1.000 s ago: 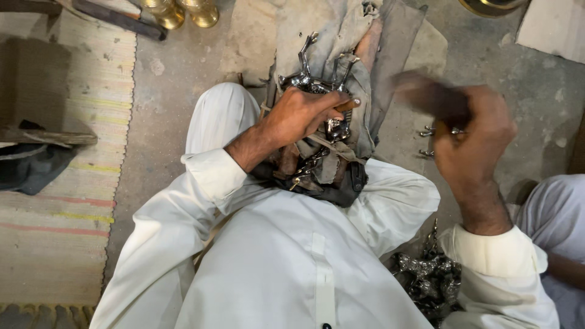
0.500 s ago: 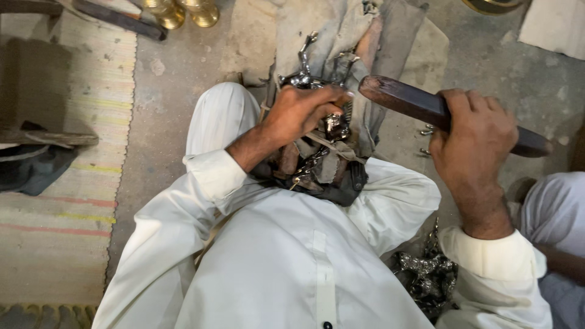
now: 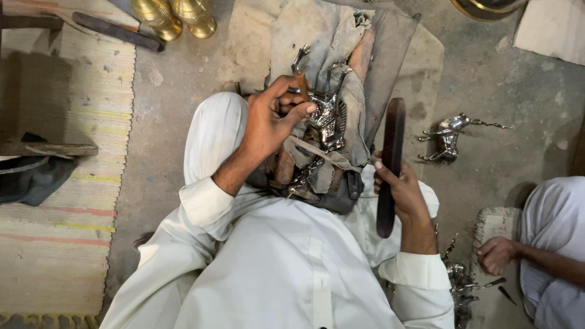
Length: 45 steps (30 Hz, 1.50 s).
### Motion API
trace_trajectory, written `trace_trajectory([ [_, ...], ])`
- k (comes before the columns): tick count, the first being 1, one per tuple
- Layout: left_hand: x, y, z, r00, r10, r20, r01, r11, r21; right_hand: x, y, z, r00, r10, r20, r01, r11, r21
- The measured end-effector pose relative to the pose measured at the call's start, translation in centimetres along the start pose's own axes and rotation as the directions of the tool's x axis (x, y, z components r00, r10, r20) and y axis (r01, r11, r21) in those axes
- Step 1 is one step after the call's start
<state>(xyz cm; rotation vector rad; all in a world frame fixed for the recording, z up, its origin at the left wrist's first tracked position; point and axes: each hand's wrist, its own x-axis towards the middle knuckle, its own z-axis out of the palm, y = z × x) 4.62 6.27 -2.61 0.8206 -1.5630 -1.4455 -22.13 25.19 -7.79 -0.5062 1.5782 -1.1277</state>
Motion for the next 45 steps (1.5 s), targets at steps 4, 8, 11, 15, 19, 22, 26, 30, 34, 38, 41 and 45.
trace_trajectory([
  [4,0.4,0.5,1.0,0.973,0.226,0.054,-0.231,0.960,0.157,-0.3,-0.2,0.2,1.000,0.020,0.010,-0.021,0.996,0.088],
  [8,1.0,0.9,2.3,0.939,0.305,0.162,-0.342,0.880,0.329,-0.2,-2.4,-0.2,0.992,-0.113,0.056,0.118,0.987,-0.106],
  [11,1.4,1.0,2.6,0.918,0.315,0.241,-0.394,0.803,0.448,-0.1,-4.6,-0.2,0.966,-0.245,0.084,0.259,0.914,-0.312],
  [15,1.7,0.9,2.6,0.855,0.415,0.310,-0.518,0.683,0.515,-0.5,-7.7,0.2,0.887,-0.456,0.077,0.418,0.719,-0.556],
  [19,1.5,0.6,2.8,0.862,0.391,0.323,-0.507,0.645,0.571,-1.3,-10.5,1.3,0.748,-0.664,0.012,0.506,0.558,-0.658],
  [22,1.4,0.4,2.9,0.854,0.411,0.319,-0.520,0.658,0.544,-1.8,-12.5,1.4,0.489,-0.855,0.174,0.530,0.133,-0.838],
  [26,1.5,0.2,3.0,0.864,0.378,0.333,-0.503,0.642,0.579,-1.9,-14.1,1.1,0.458,-0.817,0.350,0.459,-0.120,-0.880],
  [30,1.4,0.2,3.0,0.860,0.394,0.325,-0.511,0.669,0.539,-1.8,-15.2,0.6,0.460,-0.814,0.355,0.518,-0.079,-0.852],
  [34,1.5,0.2,2.9,0.870,0.361,0.336,-0.493,0.669,0.557,-2.4,-16.2,0.9,0.493,-0.767,0.411,0.515,-0.124,-0.848],
  [38,1.6,0.1,3.1,0.865,0.378,0.330,-0.502,0.653,0.566,-3.1,-17.1,1.0,0.500,-0.739,0.451,0.421,-0.248,-0.873],
  [41,1.7,0.0,3.1,0.858,0.388,0.336,-0.514,0.645,0.566,-2.6,-16.9,0.7,0.515,-0.746,0.422,0.475,-0.161,-0.865],
  [45,1.6,-0.2,3.0,0.882,0.337,0.329,-0.471,0.664,0.581,-1.4,-16.0,-0.3,0.499,-0.756,0.423,0.489,-0.158,-0.858],
])
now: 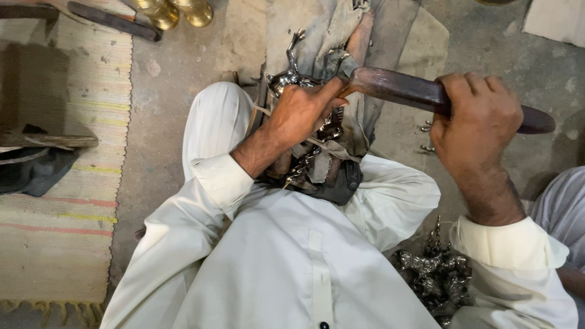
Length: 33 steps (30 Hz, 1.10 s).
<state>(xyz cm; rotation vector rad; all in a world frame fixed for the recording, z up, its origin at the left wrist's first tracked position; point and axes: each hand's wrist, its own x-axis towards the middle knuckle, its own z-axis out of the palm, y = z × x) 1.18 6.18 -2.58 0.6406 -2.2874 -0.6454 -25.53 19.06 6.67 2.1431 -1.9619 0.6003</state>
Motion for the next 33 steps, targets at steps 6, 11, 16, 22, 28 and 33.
trace_trajectory([
  [6,0.2,-0.1,0.0,0.999,0.032,-0.027,-0.033,0.999,-0.039,-0.4,0.5,0.4,0.997,0.076,0.018,-0.075,0.996,-0.040],
  [11,0.3,0.3,-0.1,0.998,0.029,-0.061,-0.034,0.997,-0.075,0.7,-1.1,-0.9,0.894,0.447,0.029,-0.426,0.829,0.361],
  [16,0.1,0.5,-0.6,0.979,0.019,-0.203,-0.058,0.981,-0.185,0.1,-1.3,-1.0,0.993,0.077,0.089,-0.059,0.980,-0.188],
  [22,-1.8,-1.1,-3.1,0.888,-0.438,-0.141,0.234,0.695,-0.680,-5.1,1.6,5.1,0.825,0.438,0.358,-0.561,0.553,0.616],
  [28,-3.8,-2.3,-5.4,0.802,-0.594,0.055,0.411,0.483,-0.774,-13.9,-0.2,14.0,0.326,0.662,0.675,-0.913,0.035,0.407],
  [33,-3.5,-1.3,-5.4,0.810,-0.576,0.112,0.439,0.469,-0.767,-17.8,-3.0,16.8,0.346,0.544,0.765,-0.905,-0.023,0.426],
])
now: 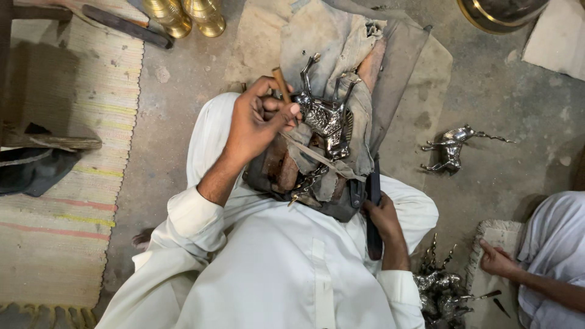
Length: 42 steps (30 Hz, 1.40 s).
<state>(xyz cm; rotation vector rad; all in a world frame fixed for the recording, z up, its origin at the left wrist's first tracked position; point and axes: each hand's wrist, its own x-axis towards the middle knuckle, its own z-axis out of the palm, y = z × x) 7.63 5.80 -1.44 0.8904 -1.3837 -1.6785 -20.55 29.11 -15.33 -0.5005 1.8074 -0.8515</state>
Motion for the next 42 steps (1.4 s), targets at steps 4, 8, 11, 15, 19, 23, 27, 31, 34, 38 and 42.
trace_trajectory([
  [4,-1.4,0.7,1.2,0.976,0.190,0.106,-0.217,0.897,0.385,0.2,-0.8,-0.4,0.993,-0.118,-0.028,0.104,0.949,-0.298],
  [8,-3.8,0.4,2.9,0.955,0.141,0.260,-0.283,0.691,0.665,0.2,-4.6,-1.0,0.925,-0.361,-0.123,0.275,0.855,-0.440],
  [11,-6.6,-0.8,4.3,0.948,-0.056,0.314,-0.216,0.612,0.761,0.3,-9.4,-1.3,0.852,-0.491,-0.182,0.477,0.871,-0.118],
  [15,-7.5,-3.3,4.9,0.913,-0.090,0.397,-0.289,0.542,0.789,1.3,-16.2,1.0,0.718,-0.686,-0.120,0.688,0.725,-0.029],
  [19,-7.1,-4.6,2.9,0.862,-0.078,0.500,-0.363,0.593,0.719,2.7,-21.0,4.9,0.667,-0.745,-0.003,0.739,0.662,-0.125],
  [23,-6.7,-4.3,1.6,0.832,-0.020,0.555,-0.409,0.655,0.636,2.8,-22.2,5.6,0.694,-0.719,0.034,0.720,0.694,-0.024],
  [27,-6.4,-3.2,1.2,0.799,-0.032,0.601,-0.401,0.715,0.572,2.6,-20.5,4.1,0.766,-0.642,0.033,0.630,0.760,0.159],
  [31,-5.9,-2.0,1.2,0.782,-0.120,0.611,-0.345,0.734,0.585,2.6,-19.7,3.9,0.759,-0.650,0.040,0.631,0.748,0.206],
  [34,-5.9,-1.5,1.6,0.792,-0.159,0.589,-0.337,0.691,0.640,2.8,-19.8,4.8,0.764,-0.642,0.062,0.602,0.744,0.291],
  [38,-6.3,-1.2,1.4,0.901,-0.014,0.433,-0.318,0.659,0.682,2.9,-19.9,5.9,0.785,-0.616,0.056,0.543,0.730,0.416],
  [42,-5.0,-1.4,1.3,0.993,0.088,0.081,-0.119,0.648,0.753,2.7,-20.2,6.3,0.809,-0.585,-0.064,0.575,0.763,0.296],
])
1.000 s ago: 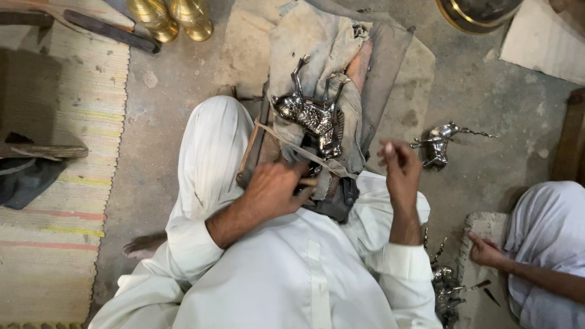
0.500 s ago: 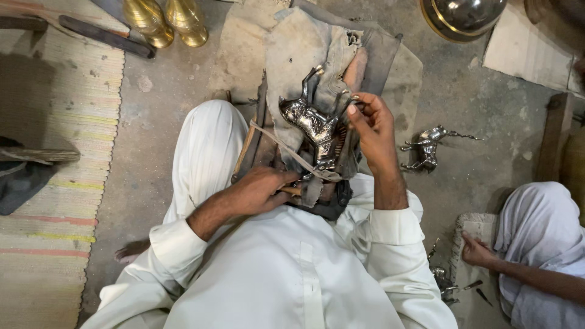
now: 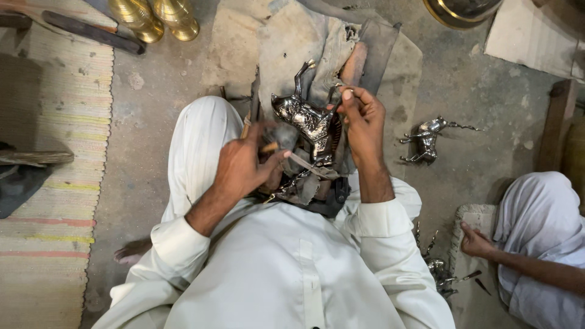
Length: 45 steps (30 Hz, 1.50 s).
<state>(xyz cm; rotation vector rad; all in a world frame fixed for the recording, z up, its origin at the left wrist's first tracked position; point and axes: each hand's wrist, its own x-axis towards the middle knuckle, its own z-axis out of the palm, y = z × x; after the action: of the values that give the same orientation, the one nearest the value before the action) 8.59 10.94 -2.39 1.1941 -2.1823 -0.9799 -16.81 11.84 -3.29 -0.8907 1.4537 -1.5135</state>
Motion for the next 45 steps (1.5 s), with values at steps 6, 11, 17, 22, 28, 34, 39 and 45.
trace_trajectory([
  [6,2.5,0.6,0.5,0.999,-0.042,-0.004,0.042,0.995,0.093,-2.7,0.1,-0.5,0.971,-0.163,-0.177,0.162,0.987,-0.021],
  [11,3.8,0.7,-0.3,0.998,0.021,0.055,-0.025,0.998,0.064,-4.6,0.5,-1.4,0.932,-0.216,-0.290,0.205,0.976,-0.070],
  [17,5.4,0.1,0.3,0.998,-0.004,0.066,-0.006,0.989,0.150,-0.6,0.2,-1.8,0.885,-0.313,-0.344,0.245,0.942,-0.229],
  [22,5.0,-0.5,1.5,0.996,-0.041,0.078,0.032,0.993,0.118,1.5,-1.0,-2.6,0.971,-0.192,-0.141,0.171,0.975,-0.144],
  [28,4.5,-0.7,0.9,0.989,-0.114,0.098,0.107,0.992,0.070,0.6,-0.6,-2.4,0.980,-0.154,-0.126,0.148,0.987,-0.059],
  [34,4.2,-1.7,-0.5,0.994,0.076,-0.074,-0.083,0.991,-0.106,-1.8,-1.1,-3.3,0.970,-0.159,-0.183,0.150,0.987,-0.062],
  [39,5.7,-3.0,-0.9,0.972,0.235,-0.013,-0.223,0.903,-0.367,-3.2,1.9,-5.8,0.932,-0.043,-0.360,0.000,0.993,-0.118],
  [45,8.8,-1.9,1.2,0.974,0.006,0.227,0.196,0.481,-0.854,-4.7,8.6,-5.5,0.973,0.151,-0.176,-0.207,0.909,-0.362],
])
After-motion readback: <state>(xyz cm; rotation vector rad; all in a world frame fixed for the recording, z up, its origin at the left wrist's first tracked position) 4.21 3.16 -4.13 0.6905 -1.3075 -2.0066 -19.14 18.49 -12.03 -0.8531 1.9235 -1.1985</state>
